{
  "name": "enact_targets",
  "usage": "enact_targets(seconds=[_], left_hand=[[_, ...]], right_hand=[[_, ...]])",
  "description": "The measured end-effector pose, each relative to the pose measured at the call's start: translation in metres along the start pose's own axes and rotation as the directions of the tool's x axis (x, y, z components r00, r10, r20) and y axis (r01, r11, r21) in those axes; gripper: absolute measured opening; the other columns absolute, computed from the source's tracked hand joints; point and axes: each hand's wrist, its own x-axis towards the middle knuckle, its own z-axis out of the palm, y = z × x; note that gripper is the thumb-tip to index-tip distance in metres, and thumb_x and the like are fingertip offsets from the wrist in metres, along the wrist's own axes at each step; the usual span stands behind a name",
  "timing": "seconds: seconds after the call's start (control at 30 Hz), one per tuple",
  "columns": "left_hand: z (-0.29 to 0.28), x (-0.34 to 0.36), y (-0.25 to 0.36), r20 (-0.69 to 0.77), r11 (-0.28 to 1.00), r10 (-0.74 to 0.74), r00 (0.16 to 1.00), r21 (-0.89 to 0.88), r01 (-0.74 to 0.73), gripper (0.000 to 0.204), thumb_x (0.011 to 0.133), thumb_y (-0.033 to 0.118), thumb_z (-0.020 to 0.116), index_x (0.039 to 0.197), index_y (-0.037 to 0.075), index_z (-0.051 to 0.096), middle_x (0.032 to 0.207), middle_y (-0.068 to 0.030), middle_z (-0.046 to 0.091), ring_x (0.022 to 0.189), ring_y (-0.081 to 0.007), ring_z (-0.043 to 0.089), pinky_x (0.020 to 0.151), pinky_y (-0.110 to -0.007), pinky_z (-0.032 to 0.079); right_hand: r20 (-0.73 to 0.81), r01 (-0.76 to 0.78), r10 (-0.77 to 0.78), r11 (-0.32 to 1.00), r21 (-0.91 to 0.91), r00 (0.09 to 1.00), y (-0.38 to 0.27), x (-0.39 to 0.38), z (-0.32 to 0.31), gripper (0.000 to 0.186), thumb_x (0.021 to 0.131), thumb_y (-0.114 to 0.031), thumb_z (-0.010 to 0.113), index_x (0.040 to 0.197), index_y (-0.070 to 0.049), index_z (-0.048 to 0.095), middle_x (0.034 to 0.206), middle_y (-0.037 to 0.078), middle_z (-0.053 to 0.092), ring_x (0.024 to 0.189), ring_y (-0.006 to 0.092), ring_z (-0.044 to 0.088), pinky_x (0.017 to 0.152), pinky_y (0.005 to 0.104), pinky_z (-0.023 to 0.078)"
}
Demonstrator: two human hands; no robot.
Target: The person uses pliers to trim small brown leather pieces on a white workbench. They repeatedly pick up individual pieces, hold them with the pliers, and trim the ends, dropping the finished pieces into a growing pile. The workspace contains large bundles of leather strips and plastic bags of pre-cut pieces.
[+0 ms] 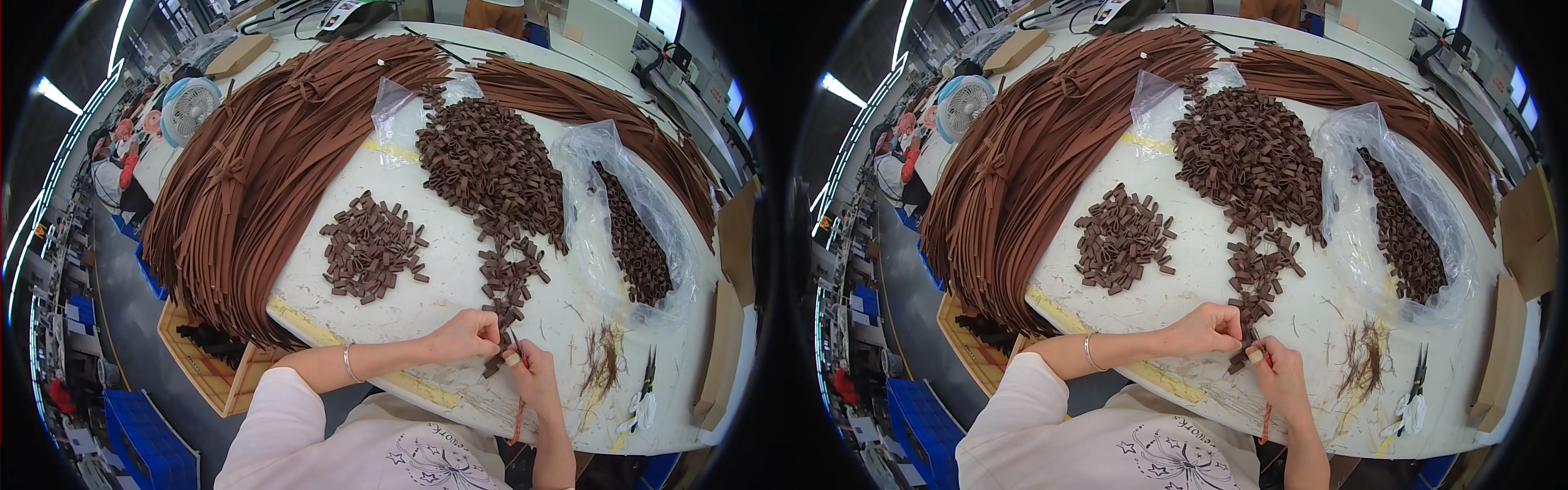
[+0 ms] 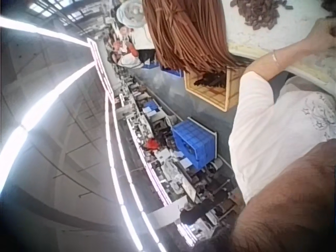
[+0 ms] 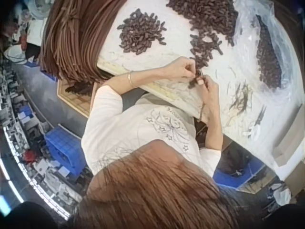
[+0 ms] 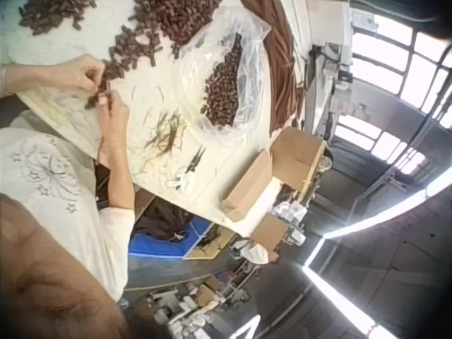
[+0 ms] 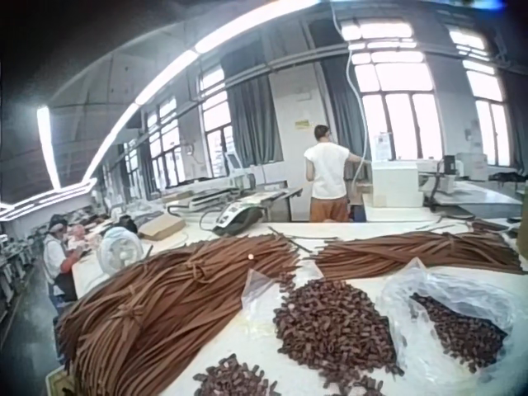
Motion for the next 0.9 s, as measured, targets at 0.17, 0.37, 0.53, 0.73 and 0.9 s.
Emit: enact_targets(seconds=[0.17, 0.37, 0.53, 0.73, 0.9], left_hand=[[-0.002, 0.0, 0.001, 0.098, 0.865, -0.274, 0.957, -0.41, 0.289, 0.01, 0.071, 0.003, 0.058, 0.073, 0.004, 0.048, 0.061, -0.0069, 0.054, 0.041, -0.0075, 0.045, 0.035, -0.02, 0.033], [0.0, 0.0, 0.014, 0.227, 0.716, -0.382, 0.896, -0.54, 0.442, 0.008, 0.073, 0.002, 0.054, 0.081, 0.001, 0.051, 0.06, -0.0059, 0.054, 0.041, -0.0084, 0.048, 0.035, -0.02, 0.037], [0.006, -0.006, 0.01, 0.203, 0.736, -0.42, 0.885, -0.495, 0.463, 0.022, 0.075, 0.002, 0.053, 0.096, -0.002, 0.053, 0.062, -0.0053, 0.054, 0.044, -0.0088, 0.052, 0.037, -0.021, 0.041], [0.013, -0.016, 0.008, 0.102, 0.794, -0.399, 0.911, -0.458, 0.399, 0.019, 0.079, 0.0, 0.052, 0.097, -0.003, 0.053, 0.063, -0.0062, 0.055, 0.046, -0.0103, 0.054, 0.04, -0.021, 0.045], [0.018, -0.02, 0.007, 0.099, 0.805, -0.375, 0.922, -0.459, 0.377, 0.018, 0.08, -0.001, 0.051, 0.098, -0.002, 0.054, 0.064, -0.0056, 0.056, 0.048, -0.0095, 0.054, 0.04, -0.021, 0.044]], right_hand=[[-0.041, 0.194, -0.218, 0.928, -0.319, 0.975, -0.004, 0.006, -0.011, 0.012, 0.073, -0.007, 0.057, 0.083, -0.003, 0.051, 0.059, 0.011, 0.055, 0.052, 0.0278, 0.055, 0.046, 0.0345, 0.04], [-0.102, 0.359, -0.463, 0.791, -0.496, 0.88, 0.005, 0.012, -0.015, 0.023, 0.065, -0.003, 0.059, 0.086, -0.004, 0.049, 0.061, 0.008, 0.055, 0.052, 0.0236, 0.056, 0.045, 0.0324, 0.041], [-0.211, 0.084, -0.187, 0.904, -0.419, 0.959, 0.001, 0.001, -0.015, 0.017, 0.076, -0.014, 0.058, 0.089, -0.004, 0.05, 0.062, 0.009, 0.056, 0.051, 0.0228, 0.056, 0.044, 0.0317, 0.04], [-0.163, -0.011, -0.012, 0.989, -0.145, 0.986, -0.01, -0.041, -0.011, 0.026, 0.08, -0.025, 0.059, 0.094, -0.003, 0.053, 0.061, 0.009, 0.055, 0.051, 0.0235, 0.055, 0.045, 0.0313, 0.04], [-0.12, -0.076, 0.068, 0.995, -0.064, 0.99, -0.002, -0.053, -0.001, 0.027, 0.078, -0.025, 0.062, 0.092, -0.003, 0.056, 0.062, 0.009, 0.055, 0.05, 0.0223, 0.054, 0.046, 0.0306, 0.041]])
